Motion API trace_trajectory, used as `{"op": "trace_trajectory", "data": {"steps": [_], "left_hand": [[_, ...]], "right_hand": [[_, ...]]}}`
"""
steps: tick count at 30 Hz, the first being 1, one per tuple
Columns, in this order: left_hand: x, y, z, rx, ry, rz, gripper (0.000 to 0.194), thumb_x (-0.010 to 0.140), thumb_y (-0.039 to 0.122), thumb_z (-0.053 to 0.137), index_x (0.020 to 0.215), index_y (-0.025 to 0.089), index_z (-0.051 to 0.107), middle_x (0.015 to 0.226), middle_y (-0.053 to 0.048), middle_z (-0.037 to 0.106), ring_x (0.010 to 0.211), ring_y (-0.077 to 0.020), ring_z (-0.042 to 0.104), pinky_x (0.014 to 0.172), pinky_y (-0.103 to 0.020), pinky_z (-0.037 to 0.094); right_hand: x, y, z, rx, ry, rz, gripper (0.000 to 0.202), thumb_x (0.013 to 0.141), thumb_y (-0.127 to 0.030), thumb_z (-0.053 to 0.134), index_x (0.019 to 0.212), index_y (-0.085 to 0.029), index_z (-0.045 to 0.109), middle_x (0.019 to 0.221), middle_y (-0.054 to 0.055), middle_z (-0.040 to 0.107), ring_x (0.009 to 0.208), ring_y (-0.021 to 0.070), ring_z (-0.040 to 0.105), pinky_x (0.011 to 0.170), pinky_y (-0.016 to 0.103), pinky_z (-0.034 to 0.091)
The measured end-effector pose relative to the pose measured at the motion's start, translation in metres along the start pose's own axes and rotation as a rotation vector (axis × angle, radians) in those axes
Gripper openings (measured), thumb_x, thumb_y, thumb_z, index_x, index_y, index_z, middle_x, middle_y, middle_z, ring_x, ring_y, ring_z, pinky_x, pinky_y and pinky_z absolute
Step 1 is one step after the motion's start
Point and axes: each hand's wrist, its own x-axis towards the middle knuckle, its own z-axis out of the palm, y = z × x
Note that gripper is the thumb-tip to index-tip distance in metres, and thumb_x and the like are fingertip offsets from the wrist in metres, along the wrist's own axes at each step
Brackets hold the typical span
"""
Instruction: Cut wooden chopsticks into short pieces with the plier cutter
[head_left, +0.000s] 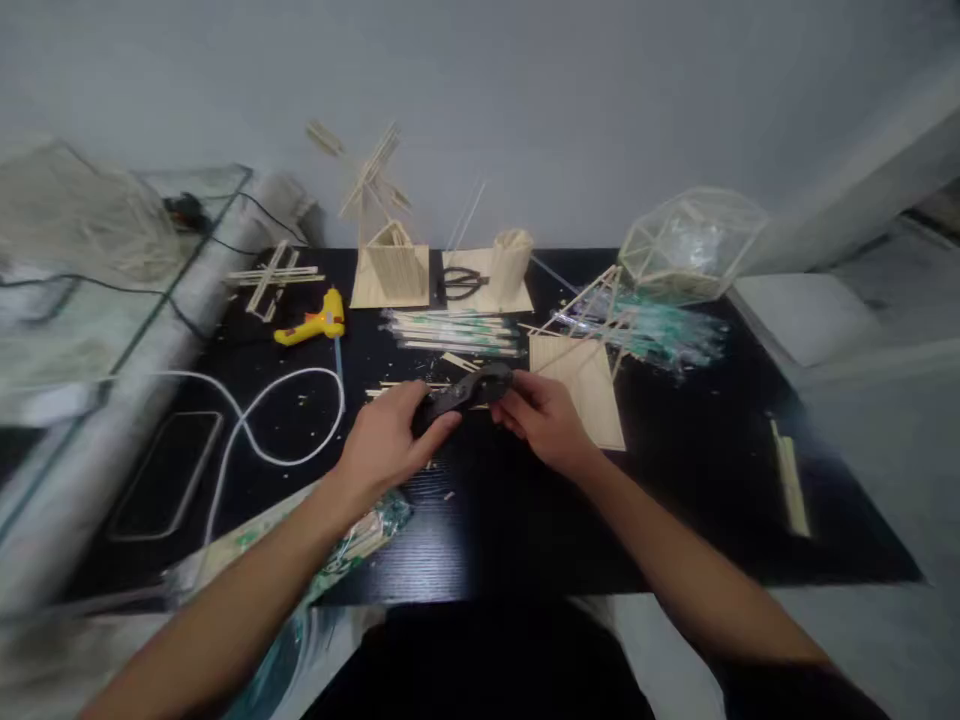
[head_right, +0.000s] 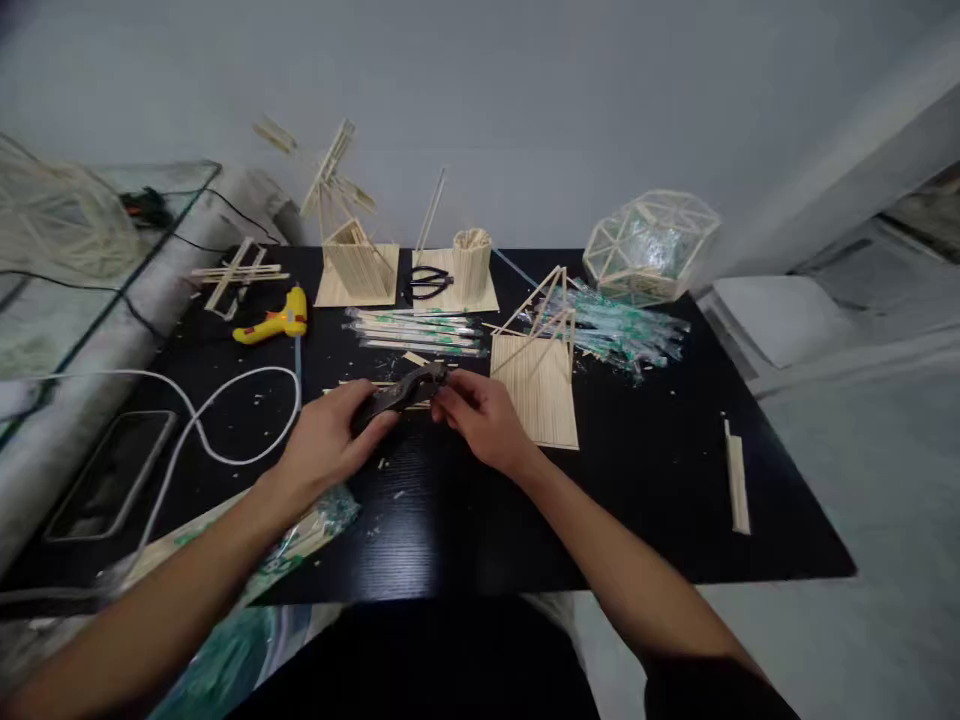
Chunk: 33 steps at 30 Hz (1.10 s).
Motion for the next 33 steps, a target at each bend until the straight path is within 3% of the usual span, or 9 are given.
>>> {"op": "trace_trajectory", "data": {"steps": [9,18,33], "left_hand": [[0.0005,0.0040,0.0003,-0.023,-0.031,-0.044,0.047,0.099,0.062,0.037,0.080,0.022,0.051,0.070,-0.002,0.060,0.064,-0.0201,0.057,0.061,-0.032,0.040],[0.0008,0.0008,0.0004,-0.046,0.013,0.001,0.046,0.100,0.058,0.037,0.111,0.018,0.059,0.100,-0.010,0.066,0.093,-0.0272,0.064,0.081,-0.039,0.050],[0.0004,0.0006,0.0012,-0.067,0.010,0.021,0.046,0.101,0.057,0.037,0.109,0.018,0.061,0.097,-0.010,0.066,0.089,-0.0271,0.064,0.078,-0.040,0.050]], "right_hand": [[-0.0008,-0.0005,0.0040,0.043,0.009,0.032,0.039,0.095,-0.050,0.064,0.075,-0.017,0.061,0.065,-0.003,0.056,0.048,0.0054,0.039,0.044,0.022,0.027],[-0.0004,-0.0004,0.0024,0.025,-0.012,0.029,0.042,0.094,-0.054,0.064,0.073,-0.018,0.058,0.064,-0.003,0.056,0.047,0.0055,0.038,0.044,0.023,0.027],[0.0008,0.0021,0.0007,0.008,-0.030,0.010,0.041,0.095,-0.053,0.064,0.073,-0.018,0.059,0.064,-0.003,0.056,0.048,0.0056,0.039,0.045,0.023,0.028]]}}
